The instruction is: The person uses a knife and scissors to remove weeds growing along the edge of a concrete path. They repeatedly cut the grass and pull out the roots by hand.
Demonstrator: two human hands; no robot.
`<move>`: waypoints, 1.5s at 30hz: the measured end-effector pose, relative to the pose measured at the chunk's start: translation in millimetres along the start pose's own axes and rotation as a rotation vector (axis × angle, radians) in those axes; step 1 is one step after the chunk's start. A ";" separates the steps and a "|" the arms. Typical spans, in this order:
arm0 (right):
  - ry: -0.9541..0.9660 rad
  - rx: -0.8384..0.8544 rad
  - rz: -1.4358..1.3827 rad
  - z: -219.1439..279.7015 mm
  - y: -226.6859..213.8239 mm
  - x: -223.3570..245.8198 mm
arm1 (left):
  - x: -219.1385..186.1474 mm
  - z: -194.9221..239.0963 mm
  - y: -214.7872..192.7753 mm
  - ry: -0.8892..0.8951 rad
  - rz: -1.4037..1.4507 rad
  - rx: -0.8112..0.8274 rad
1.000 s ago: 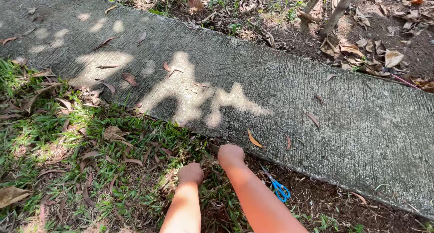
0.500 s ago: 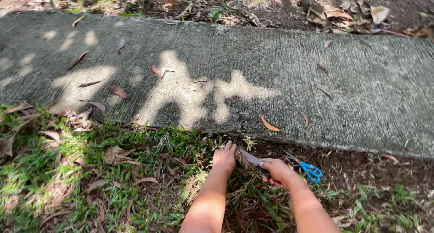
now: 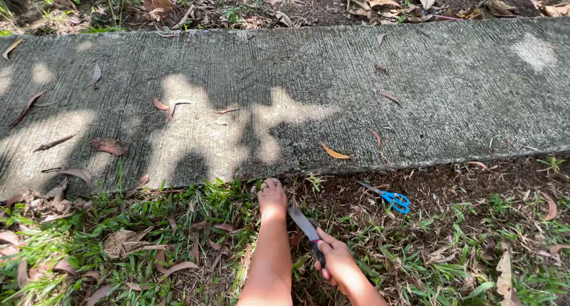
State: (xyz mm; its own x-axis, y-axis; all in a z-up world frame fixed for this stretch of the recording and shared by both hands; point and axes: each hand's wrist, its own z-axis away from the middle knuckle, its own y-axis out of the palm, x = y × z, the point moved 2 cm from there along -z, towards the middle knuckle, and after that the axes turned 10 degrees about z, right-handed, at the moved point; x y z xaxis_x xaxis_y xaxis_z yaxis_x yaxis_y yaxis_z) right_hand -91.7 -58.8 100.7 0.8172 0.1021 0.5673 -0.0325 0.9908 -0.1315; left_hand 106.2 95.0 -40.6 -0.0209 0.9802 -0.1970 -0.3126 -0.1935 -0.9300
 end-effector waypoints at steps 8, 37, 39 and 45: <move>0.016 -0.035 0.048 -8.4 22.1 0.6 | 24.9 -12.4 -23.5 -0.128 0.036 0.173; -0.291 -0.276 1.254 -37.1 21.9 -24.8 | 48.9 30.3 -47.7 -0.077 0.416 0.036; -0.318 -0.275 1.386 -26.3 20.4 -10.5 | 50.6 37.4 -42.4 -0.064 0.415 0.029; -0.192 -0.104 1.346 12.0 33.8 24.9 | 87.1 66.3 -22.4 -0.038 0.419 -0.095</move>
State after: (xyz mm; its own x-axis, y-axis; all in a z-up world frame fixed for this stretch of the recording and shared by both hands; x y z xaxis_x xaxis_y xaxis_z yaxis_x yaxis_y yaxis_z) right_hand -79.4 -21.7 120.2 0.0952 0.9939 0.0551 -0.6831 0.1055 -0.7227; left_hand 48.4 187.5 -16.4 -0.1632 0.8168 -0.5534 -0.1807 -0.5762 -0.7971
